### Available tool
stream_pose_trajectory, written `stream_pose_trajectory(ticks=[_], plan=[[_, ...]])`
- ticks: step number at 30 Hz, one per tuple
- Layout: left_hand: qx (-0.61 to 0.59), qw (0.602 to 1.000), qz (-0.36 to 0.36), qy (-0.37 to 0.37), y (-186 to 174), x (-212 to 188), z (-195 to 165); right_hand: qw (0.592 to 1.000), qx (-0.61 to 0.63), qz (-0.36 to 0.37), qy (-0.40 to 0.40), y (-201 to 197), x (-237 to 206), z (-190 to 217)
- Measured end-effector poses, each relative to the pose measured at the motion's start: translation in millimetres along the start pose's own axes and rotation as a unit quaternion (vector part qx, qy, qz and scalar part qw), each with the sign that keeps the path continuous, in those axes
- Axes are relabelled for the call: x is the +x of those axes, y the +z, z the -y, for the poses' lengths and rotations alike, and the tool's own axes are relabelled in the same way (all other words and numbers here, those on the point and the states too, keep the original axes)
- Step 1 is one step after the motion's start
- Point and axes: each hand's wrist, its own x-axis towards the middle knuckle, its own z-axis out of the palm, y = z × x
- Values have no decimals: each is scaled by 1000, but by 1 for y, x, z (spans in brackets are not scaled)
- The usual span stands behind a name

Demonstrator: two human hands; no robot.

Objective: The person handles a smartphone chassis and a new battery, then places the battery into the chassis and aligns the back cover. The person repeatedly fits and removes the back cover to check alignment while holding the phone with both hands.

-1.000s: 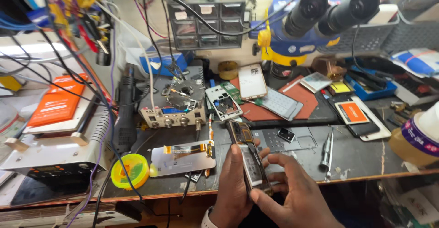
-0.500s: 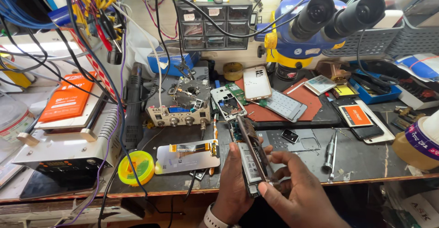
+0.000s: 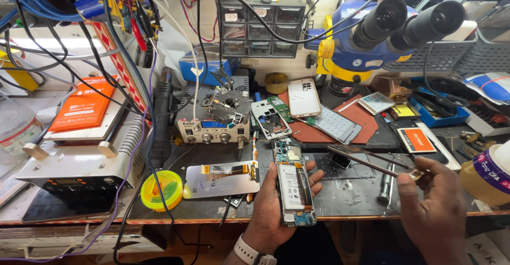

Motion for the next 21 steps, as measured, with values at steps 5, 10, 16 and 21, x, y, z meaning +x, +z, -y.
stream_pose_trajectory(ticks=[5,10,16,21], plan=[[9,1000,14,0,-1,-2,0,995,25,-87,-50,-8,-1,-41],[-18,998,58,6,2,-1,1,984,-64,-119,-118,4,11,-74],[-19,999,40,2,0,-1,2,983,-173,15,-52,12,18,-55],[13,998,57,16,-2,-1,9,983,52,173,-30,21,-3,19]])
